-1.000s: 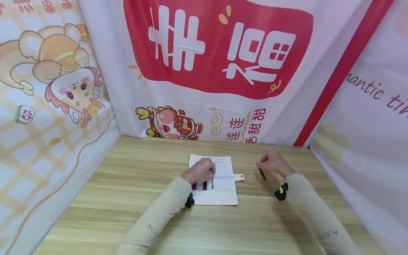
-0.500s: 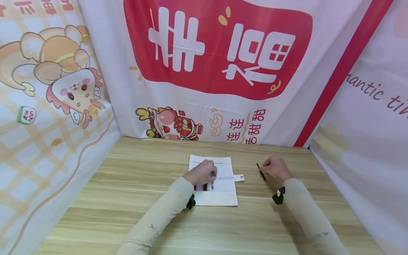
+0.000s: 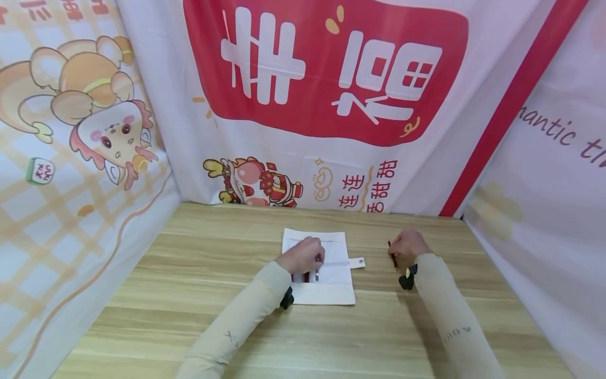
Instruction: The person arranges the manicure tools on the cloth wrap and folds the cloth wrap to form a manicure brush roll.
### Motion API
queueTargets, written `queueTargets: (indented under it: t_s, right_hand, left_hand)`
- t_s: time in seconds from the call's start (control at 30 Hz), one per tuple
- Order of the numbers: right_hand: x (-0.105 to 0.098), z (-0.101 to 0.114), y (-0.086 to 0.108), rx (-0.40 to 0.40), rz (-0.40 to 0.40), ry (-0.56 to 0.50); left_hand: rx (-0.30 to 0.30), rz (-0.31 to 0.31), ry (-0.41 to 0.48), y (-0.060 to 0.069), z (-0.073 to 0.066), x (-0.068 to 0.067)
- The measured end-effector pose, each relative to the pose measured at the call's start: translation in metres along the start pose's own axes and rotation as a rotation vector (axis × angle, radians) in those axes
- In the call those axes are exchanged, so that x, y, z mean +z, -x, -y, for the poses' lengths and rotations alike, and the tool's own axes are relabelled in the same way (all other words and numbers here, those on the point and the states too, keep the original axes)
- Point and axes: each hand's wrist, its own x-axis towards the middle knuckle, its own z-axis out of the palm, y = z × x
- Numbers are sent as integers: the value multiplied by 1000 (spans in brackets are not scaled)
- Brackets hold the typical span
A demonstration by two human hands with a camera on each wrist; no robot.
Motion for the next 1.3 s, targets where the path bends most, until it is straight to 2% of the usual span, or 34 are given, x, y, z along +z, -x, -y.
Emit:
queueTargets:
  t_s: [0.17, 0.27, 0.4, 0.7, 0.73, 0.83, 0.93, 0.97, 1.3]
  right_hand:
    - [-1, -5, -5, 112, 65, -152]
    - [1, -12, -8, 143, 82, -256]
    - [4, -20, -10, 140, 86, -327]
    - [7, -23, -10, 98, 63, -317]
    - [7, -23, -10, 98, 60, -319]
    - [8, -23, -10, 87, 57, -320]
    - [8, -22, -9, 108, 47, -343]
    - [9, -21, -8, 113, 46, -347]
    - [16, -15, 0, 140, -1, -407]
  left_hand:
    - [-28, 22, 8, -3, -3, -1]
    - [-53, 40, 2, -6, -5, -1]
    - [-91, 73, -8, -8, -8, -2]
    - [-111, 89, 12, -9, -10, -8]
    - [-98, 80, 11, -13, -1, 0]
    - [-100, 80, 10, -14, -1, 0]
    - [-111, 79, -9, -15, 0, 1]
    - [-127, 88, -11, -12, -9, -6]
    - [-148, 92, -20, -12, -8, -2]
